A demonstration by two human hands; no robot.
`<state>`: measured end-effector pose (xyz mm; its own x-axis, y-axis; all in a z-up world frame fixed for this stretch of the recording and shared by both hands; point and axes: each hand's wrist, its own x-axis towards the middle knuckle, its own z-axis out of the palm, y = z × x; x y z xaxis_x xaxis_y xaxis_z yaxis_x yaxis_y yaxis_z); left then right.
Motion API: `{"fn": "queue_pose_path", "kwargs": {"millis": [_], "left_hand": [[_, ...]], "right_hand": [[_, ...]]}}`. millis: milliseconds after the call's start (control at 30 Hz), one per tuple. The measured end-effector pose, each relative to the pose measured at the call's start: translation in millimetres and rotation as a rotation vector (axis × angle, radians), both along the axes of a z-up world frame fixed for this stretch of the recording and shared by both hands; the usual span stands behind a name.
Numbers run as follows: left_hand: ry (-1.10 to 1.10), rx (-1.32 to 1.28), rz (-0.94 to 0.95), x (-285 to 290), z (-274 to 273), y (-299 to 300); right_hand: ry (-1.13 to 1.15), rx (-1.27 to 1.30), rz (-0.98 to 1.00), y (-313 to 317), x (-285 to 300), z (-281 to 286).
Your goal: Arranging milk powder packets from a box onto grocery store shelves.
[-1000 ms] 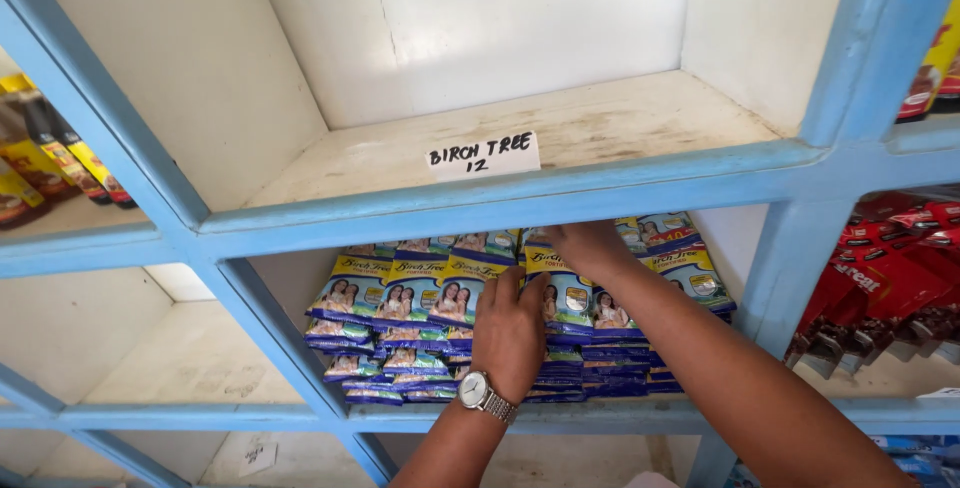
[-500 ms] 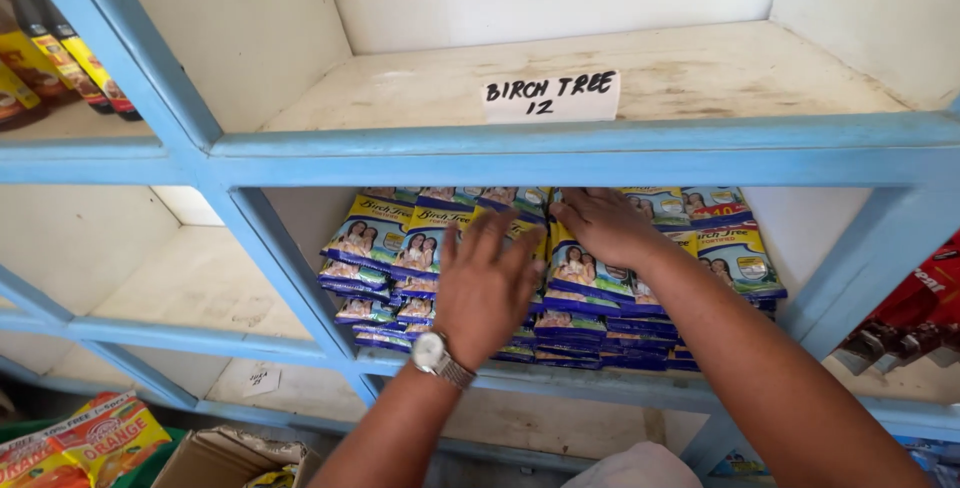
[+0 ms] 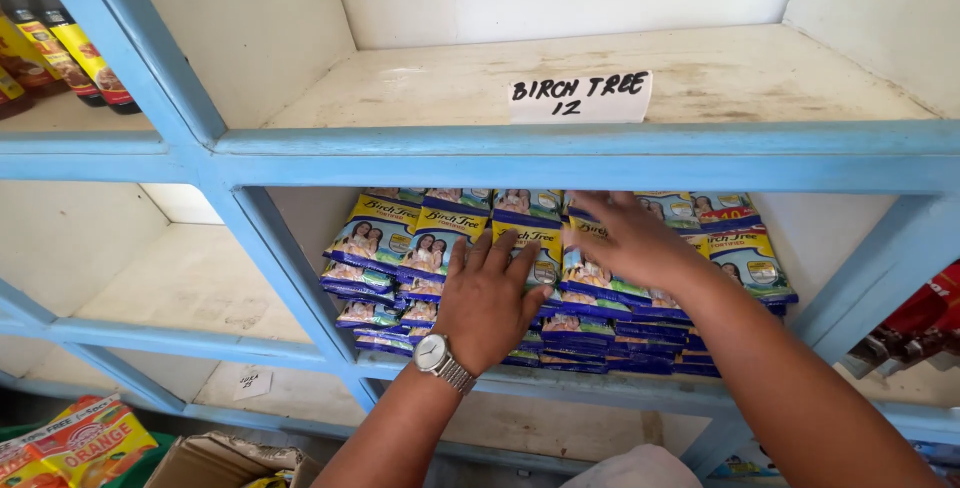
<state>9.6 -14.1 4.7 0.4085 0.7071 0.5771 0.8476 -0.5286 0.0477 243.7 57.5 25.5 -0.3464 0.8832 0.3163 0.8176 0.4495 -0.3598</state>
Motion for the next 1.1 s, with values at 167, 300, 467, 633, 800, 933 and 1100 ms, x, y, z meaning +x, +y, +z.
{"fn": "queue_pose_path", "kwargs": {"millis": [167,300,467,633,800,933,1100], "left_hand": [[0.012,-0.052,-0.086,-6,8,-5],[0.049,-0.049,-0.153,-13,4,2],[0.008,0.029,-0.131,-14,-4,7],[-0.056,0.076,-0.092,-7,-3,8],[-0.212,0.144,-0.049,15,-8,10],[-0.208,0.187,-0.095,49,-17,5],[-0.192,0.187,-0.165,89,-14,-6]], "right_hand": [[-0.064,-0.004,0.198,-29,9,3],[0.072,-0.153,0.205,-25,20,22],[-0.138,-0.045,0.122,-21,33,27],[-0.322,0.193,0.039,-26,50,19],[-0.419,0.368,0.014,-50,65,-9],[-0.371,0.264,-0.108,-79,57,-10],[-0.038,0.297,-0.047,-89,72,-13]]}}
